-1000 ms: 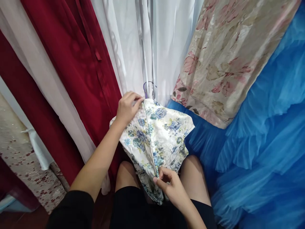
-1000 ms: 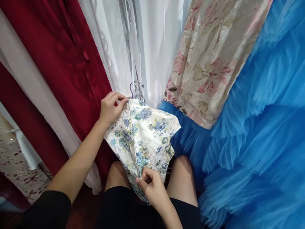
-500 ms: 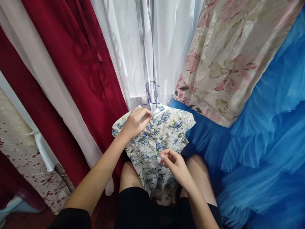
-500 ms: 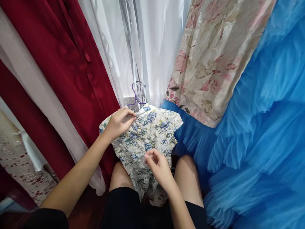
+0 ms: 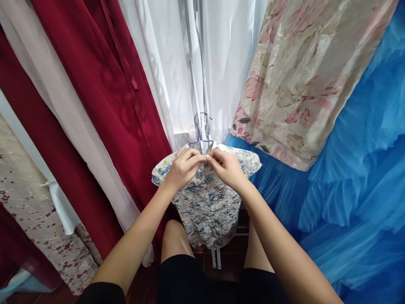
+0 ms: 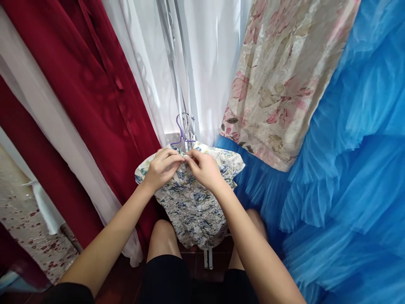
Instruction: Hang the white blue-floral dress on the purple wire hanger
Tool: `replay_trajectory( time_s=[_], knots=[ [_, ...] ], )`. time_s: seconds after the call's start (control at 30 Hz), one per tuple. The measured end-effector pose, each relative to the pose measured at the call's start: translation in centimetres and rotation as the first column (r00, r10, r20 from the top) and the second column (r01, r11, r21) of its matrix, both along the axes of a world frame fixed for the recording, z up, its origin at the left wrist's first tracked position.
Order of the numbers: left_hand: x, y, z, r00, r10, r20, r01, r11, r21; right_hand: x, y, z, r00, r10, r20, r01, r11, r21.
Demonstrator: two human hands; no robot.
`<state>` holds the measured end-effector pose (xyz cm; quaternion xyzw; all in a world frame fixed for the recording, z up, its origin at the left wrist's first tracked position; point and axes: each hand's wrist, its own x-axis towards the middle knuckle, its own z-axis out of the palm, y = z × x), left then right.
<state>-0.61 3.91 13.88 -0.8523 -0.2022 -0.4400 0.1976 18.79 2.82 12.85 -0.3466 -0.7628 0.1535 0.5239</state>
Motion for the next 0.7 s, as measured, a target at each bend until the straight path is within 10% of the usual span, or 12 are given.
replay_trajectory(
  time_s=[0.27,0.7],
  knots=[
    [1.4,0.3,-0.9,0.962,-0.104,0.253,0.082,0.992,0.097,0.0,-0.2,0.5,0.991,0.015,-0.131,-0.022,0.998,-0.052],
    [1.5,0.4,-5.5,0.934,0.118,0.339,-0.161,0.982,0.103,-1.3,0.0,-0.2,0.987,-0.094,-0.131,0.092,0.996,-0.021]
  ],
)
